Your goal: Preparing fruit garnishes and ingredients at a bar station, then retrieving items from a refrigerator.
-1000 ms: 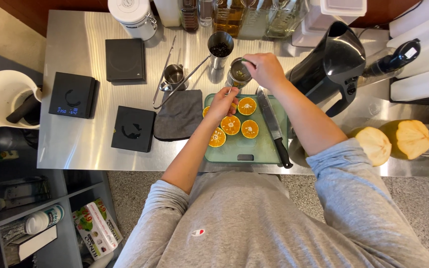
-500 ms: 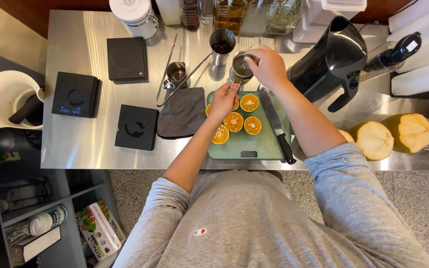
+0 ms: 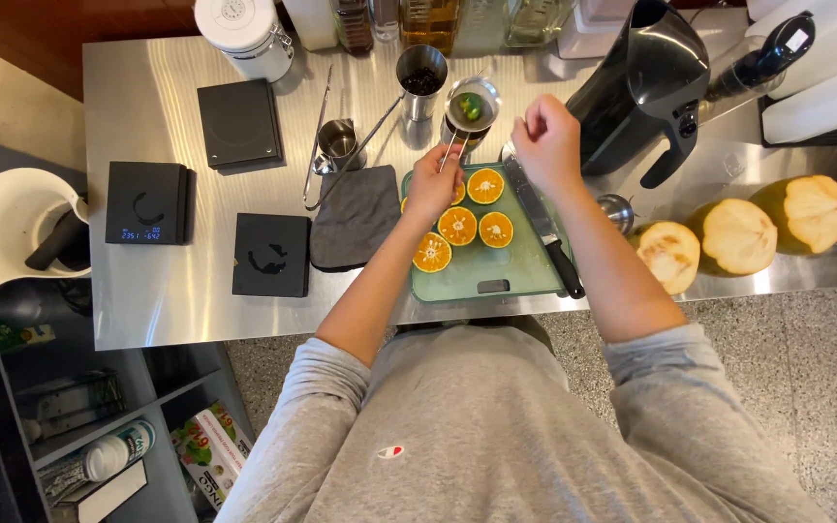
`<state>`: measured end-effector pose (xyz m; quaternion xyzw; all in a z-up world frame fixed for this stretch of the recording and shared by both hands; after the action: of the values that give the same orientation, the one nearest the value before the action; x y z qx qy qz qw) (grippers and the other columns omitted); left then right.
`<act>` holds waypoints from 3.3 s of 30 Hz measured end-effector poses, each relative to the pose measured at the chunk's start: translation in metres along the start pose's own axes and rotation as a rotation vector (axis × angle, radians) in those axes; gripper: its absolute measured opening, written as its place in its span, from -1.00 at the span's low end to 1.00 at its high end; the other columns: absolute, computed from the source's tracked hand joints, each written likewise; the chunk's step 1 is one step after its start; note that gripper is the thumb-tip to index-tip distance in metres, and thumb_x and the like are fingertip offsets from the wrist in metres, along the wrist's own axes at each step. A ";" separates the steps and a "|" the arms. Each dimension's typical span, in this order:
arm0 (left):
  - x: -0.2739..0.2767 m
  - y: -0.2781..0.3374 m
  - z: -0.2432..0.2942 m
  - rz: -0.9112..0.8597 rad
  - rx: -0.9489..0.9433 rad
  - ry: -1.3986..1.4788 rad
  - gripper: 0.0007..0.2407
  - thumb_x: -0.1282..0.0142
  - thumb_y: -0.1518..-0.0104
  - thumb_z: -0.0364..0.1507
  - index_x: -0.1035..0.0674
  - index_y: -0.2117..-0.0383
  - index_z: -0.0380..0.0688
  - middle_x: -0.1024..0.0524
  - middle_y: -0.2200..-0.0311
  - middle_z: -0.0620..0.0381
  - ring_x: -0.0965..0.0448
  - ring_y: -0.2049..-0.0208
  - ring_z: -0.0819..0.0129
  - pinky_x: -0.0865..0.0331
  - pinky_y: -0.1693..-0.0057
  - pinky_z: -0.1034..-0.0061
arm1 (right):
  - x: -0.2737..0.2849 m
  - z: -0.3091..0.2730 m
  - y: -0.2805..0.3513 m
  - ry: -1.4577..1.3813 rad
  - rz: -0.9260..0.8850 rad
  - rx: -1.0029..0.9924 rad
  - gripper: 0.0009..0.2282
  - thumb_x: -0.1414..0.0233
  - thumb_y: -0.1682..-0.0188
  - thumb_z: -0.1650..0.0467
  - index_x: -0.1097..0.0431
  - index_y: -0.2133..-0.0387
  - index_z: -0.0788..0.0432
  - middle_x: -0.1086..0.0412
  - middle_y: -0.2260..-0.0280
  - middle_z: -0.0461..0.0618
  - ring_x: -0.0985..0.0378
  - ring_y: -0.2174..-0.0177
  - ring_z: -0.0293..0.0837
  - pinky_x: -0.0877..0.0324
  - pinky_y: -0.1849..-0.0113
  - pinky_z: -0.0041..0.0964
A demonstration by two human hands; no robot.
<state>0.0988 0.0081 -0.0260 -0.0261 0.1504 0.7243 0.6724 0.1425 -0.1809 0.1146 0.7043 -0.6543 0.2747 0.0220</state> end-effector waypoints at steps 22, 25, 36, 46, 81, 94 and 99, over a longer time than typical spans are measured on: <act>0.026 0.069 0.046 0.158 -0.079 0.039 -0.78 -0.02 -0.34 -0.43 -0.54 -0.06 -0.15 -0.44 0.60 0.31 -0.30 0.63 0.64 -0.16 0.48 0.67 | -0.088 0.053 0.105 -0.752 -0.557 -0.350 -0.98 0.07 -0.15 0.49 -0.24 0.21 0.15 -0.46 0.23 0.08 -0.54 0.49 -0.16 -0.50 0.42 -0.32; 0.033 0.129 0.106 0.222 -0.110 0.110 -0.79 -0.04 -0.34 -0.44 -0.51 -0.06 -0.17 -0.40 0.59 0.31 -0.27 0.64 0.65 -0.13 0.49 0.67 | -0.107 0.044 0.117 -0.809 -0.602 -0.394 -0.98 0.09 -0.18 0.46 -0.26 0.21 0.16 -0.47 0.24 0.07 -0.53 0.48 -0.17 -0.48 0.40 -0.33; 0.311 0.312 0.042 0.851 -0.213 0.526 -0.74 0.02 -0.27 -0.49 -0.40 -0.08 -0.10 -0.30 0.59 0.27 -0.18 0.73 0.58 -0.02 0.57 0.62 | -0.301 -0.094 0.190 -0.790 -1.019 -0.435 -0.95 0.01 -0.09 0.48 -0.25 0.29 0.11 -0.45 0.32 -0.01 -0.51 0.51 -0.23 -0.45 0.43 -0.37; 0.541 0.371 0.127 0.991 -0.258 0.303 -0.71 0.08 -0.21 -0.55 -0.40 -0.07 -0.08 -0.34 0.61 0.26 -0.20 0.74 0.55 -0.05 0.58 0.57 | -0.531 -0.275 0.212 -0.847 -1.003 -0.173 -0.82 0.02 0.02 0.61 -0.15 0.52 0.16 -0.32 0.42 -0.04 -0.43 0.53 -0.25 -0.43 0.44 -0.34; 0.601 0.338 0.181 0.642 -0.305 0.586 -0.72 0.16 -0.28 -0.53 -0.30 -0.11 0.02 -0.42 0.50 0.24 -0.12 0.75 0.58 0.00 0.58 0.63 | -0.487 -0.238 0.153 -0.802 -0.530 -0.331 -0.81 0.00 -0.06 0.55 -0.15 0.49 0.12 -0.37 0.38 -0.04 -0.46 0.50 -0.22 -0.46 0.40 -0.33; 0.302 0.264 0.095 0.124 -0.012 0.321 -0.83 0.09 -0.36 -0.46 -0.40 -0.01 -0.18 -0.38 0.63 0.17 -0.23 0.75 0.55 -0.06 0.58 0.63 | -0.305 -0.165 0.176 -0.019 -0.373 -0.103 -0.92 -0.11 -0.09 0.42 -0.37 0.31 0.17 -0.48 0.40 -0.04 -0.55 0.36 -0.15 -0.45 0.26 -0.15; 0.230 0.250 0.090 0.099 -0.069 0.283 -0.85 0.07 -0.37 -0.48 -0.40 0.00 -0.17 -0.37 0.63 0.19 -0.23 0.72 0.57 -0.08 0.57 0.65 | -0.292 -0.103 0.166 0.702 -0.457 0.266 -0.79 -0.21 0.13 0.36 -0.42 0.24 0.04 -0.47 0.23 -0.03 -0.46 0.08 0.04 -0.17 -0.06 0.16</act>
<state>-0.1540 0.2408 0.0505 -0.1436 0.2195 0.7504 0.6067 -0.0475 0.1011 0.0259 0.6917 -0.3934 0.5671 0.2124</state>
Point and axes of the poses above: each hand's wrist, its own y-axis away from the middle knuckle, its own x-axis out of the back of the hand, z = x × y, the point moved 10 cm from there along -y, towards the middle knuckle
